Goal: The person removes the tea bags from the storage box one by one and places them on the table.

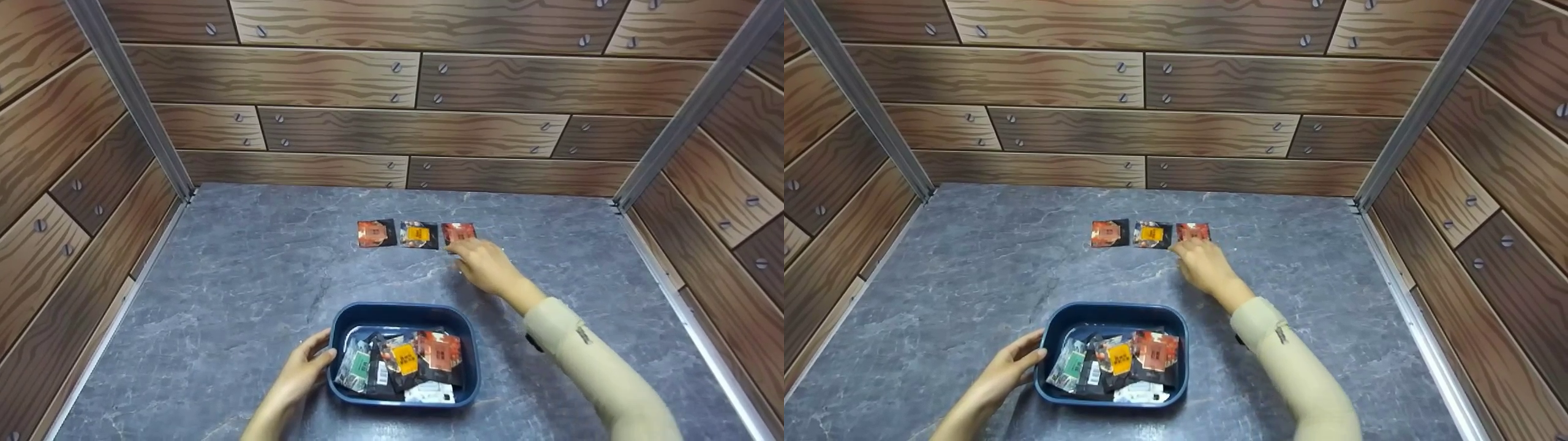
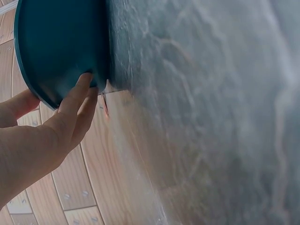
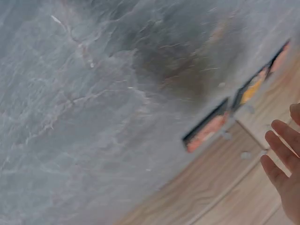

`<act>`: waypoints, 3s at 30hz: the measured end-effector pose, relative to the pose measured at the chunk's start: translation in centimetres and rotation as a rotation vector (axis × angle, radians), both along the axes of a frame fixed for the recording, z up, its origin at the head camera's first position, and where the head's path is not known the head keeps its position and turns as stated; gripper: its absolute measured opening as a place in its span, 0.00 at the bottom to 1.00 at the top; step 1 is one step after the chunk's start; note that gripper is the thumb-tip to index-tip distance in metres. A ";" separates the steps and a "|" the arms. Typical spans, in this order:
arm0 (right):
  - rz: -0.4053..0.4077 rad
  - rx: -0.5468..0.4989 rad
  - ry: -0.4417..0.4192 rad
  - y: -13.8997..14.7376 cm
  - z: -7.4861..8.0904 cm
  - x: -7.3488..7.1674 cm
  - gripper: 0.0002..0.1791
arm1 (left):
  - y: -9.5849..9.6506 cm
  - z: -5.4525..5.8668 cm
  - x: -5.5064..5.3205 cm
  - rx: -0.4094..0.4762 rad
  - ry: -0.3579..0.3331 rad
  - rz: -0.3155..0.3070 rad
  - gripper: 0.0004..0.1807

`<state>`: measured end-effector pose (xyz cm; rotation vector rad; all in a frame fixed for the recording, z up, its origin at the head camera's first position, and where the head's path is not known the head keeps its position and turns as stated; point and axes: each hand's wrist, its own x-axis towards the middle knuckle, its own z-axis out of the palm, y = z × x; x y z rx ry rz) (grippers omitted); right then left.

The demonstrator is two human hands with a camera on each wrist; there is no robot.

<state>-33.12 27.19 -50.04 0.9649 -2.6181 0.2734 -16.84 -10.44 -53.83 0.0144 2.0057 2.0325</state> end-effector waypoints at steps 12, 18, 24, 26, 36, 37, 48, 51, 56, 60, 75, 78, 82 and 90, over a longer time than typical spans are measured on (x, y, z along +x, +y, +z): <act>0.220 -0.008 0.118 -1.2 2.7 6.3 0.20 | 0.2 0.2 0.1 0.001 0.002 -0.001 0.29; 0.305 0.030 0.105 -2.7 2.9 8.8 0.18 | 0.0 0.1 0.0 0.004 0.006 0.003 0.30; 0.375 0.136 0.054 -4.4 2.6 11.0 0.17 | 0.0 -0.1 0.0 -0.011 0.017 -0.003 0.30; 0.400 0.176 0.045 -4.7 2.4 11.5 0.16 | 0.0 0.0 0.0 -0.004 0.009 -0.001 0.30; 0.453 0.379 -0.008 -5.3 0.9 12.7 0.25 | 0.0 0.0 -0.1 -0.028 0.003 0.003 0.30; 0.441 0.401 -0.015 -5.3 0.8 12.7 0.27 | 0.0 0.0 0.0 -0.028 0.001 0.002 0.30; 0.376 0.551 -0.054 -5.2 0.6 13.3 0.41 | -0.1 0.0 0.1 -0.013 0.006 -0.002 0.30; 0.389 0.535 -0.048 -5.2 0.7 13.3 0.36 | -0.1 0.0 0.1 0.004 0.002 -0.007 0.30; 0.424 0.450 -0.019 -5.3 0.9 13.3 0.26 | -0.1 0.0 0.1 0.014 -0.012 -0.005 0.30; 0.453 0.367 0.045 -5.5 1.4 13.2 0.20 | -0.1 -0.1 0.0 0.014 -0.016 -0.003 0.31; 0.480 0.141 0.212 -5.5 3.5 11.6 0.13 | 0.0 -0.1 -0.1 0.008 -0.009 -0.002 0.30; 0.481 0.105 0.230 -5.3 4.3 11.2 0.15 | -0.1 0.0 0.0 0.004 -0.007 -0.002 0.31; 0.455 0.058 0.238 -4.8 5.2 10.3 0.16 | -0.1 0.1 0.0 -0.013 -0.007 0.001 0.30; 0.375 -0.085 0.205 -2.5 5.6 7.2 0.10 | -0.1 0.1 0.0 -0.017 -0.010 0.003 0.29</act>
